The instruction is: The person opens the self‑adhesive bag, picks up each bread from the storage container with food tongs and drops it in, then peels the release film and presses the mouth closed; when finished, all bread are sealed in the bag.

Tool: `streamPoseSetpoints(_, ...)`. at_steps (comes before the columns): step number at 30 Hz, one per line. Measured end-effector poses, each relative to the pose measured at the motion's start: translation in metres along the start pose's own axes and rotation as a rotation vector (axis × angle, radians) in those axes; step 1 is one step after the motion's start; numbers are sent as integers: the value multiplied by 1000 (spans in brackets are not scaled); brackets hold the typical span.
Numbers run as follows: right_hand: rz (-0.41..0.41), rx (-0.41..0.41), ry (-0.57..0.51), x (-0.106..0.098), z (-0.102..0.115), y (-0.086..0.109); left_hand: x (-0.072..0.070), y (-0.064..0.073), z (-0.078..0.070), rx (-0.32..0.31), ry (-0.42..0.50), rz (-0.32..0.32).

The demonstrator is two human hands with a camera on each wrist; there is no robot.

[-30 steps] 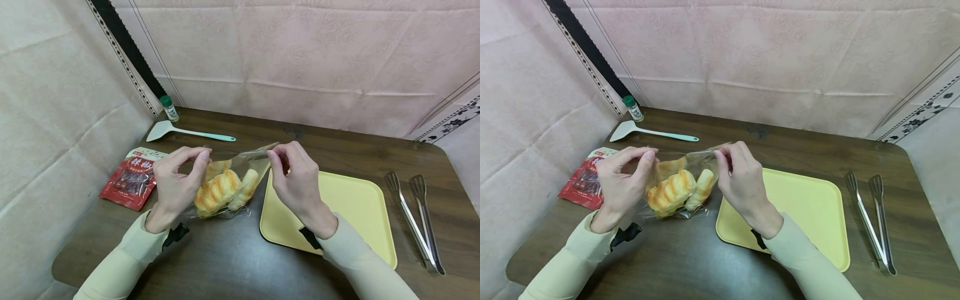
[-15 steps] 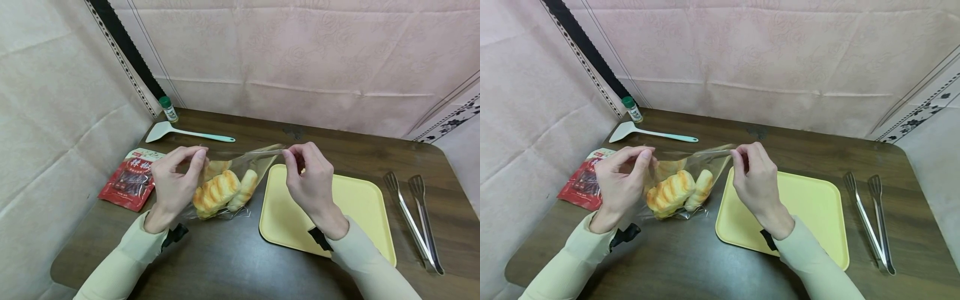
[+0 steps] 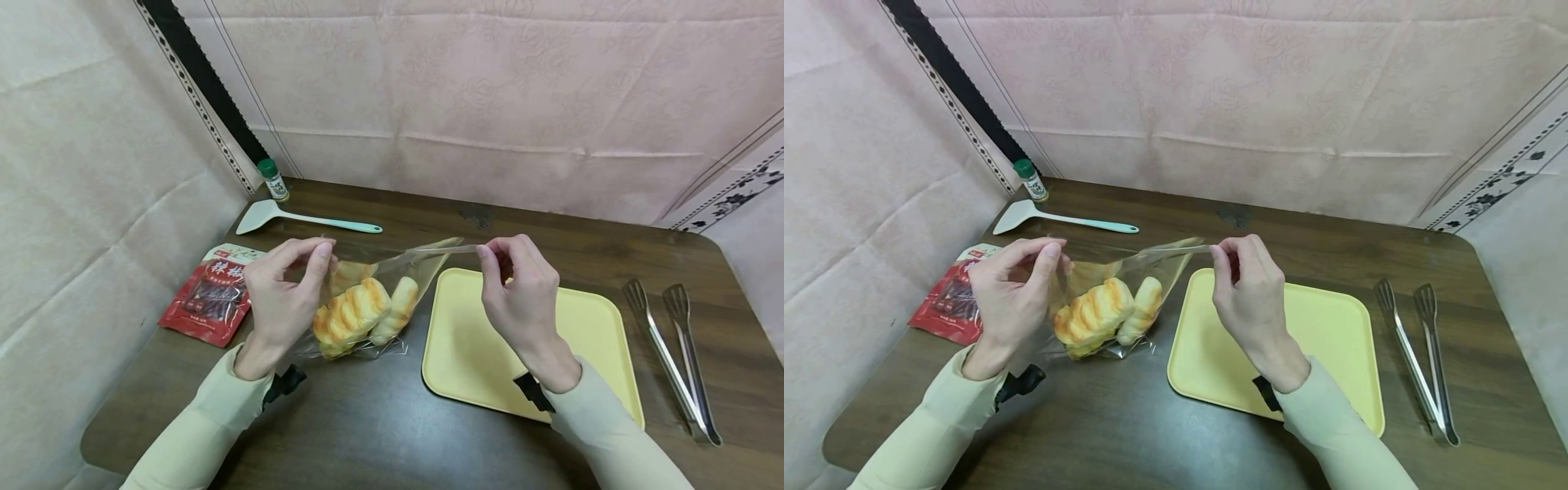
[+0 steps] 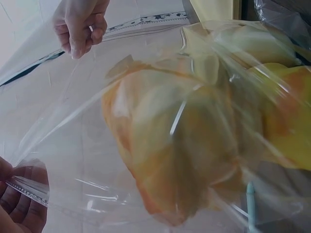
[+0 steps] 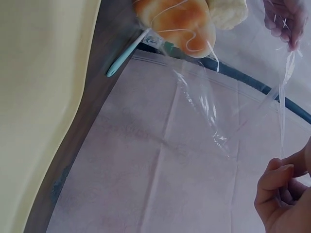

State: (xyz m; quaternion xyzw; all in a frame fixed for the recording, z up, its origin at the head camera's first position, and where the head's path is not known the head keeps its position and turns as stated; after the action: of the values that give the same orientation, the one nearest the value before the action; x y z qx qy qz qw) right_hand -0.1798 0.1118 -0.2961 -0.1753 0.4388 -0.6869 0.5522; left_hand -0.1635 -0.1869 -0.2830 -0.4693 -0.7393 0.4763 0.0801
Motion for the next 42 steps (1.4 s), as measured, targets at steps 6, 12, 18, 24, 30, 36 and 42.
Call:
streamPoseSetpoints(6,-34,5,2,-6,-5,2,0,0,2,-9,35,-6)
streamPoseSetpoints(12,-44,29,23,-12,-12,4,-1,1,3,-8,32,-4)
streamPoseSetpoints(18,-36,69,41,-18,-19,5,-2,2,3,-14,19,-4)
streamPoseSetpoints(24,-77,87,48,-27,-25,6,-2,1,3,-21,12,-4)
streamPoseSetpoints(30,-98,106,58,-36,-33,7,-1,0,3,-30,15,2)
streamPoseSetpoints(36,-114,141,85,-44,-39,10,-1,0,5,-30,7,11)
streamPoseSetpoints(42,-132,167,107,-53,-47,13,-1,-1,6,-30,-2,23)
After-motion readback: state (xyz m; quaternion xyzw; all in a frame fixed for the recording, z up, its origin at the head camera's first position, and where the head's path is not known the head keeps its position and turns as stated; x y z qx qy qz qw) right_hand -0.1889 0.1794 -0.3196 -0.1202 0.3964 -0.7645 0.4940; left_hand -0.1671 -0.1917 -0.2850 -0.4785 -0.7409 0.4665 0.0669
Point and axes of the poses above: each hand's wrist, its own y-axis away from the middle knuckle, its own x-axis out of the palm, z = x × y, the point moved 7 cm from there along -y, towards the middle knuckle, and after that the axes turned 15 degrees about -y, right-handed, at the moved point
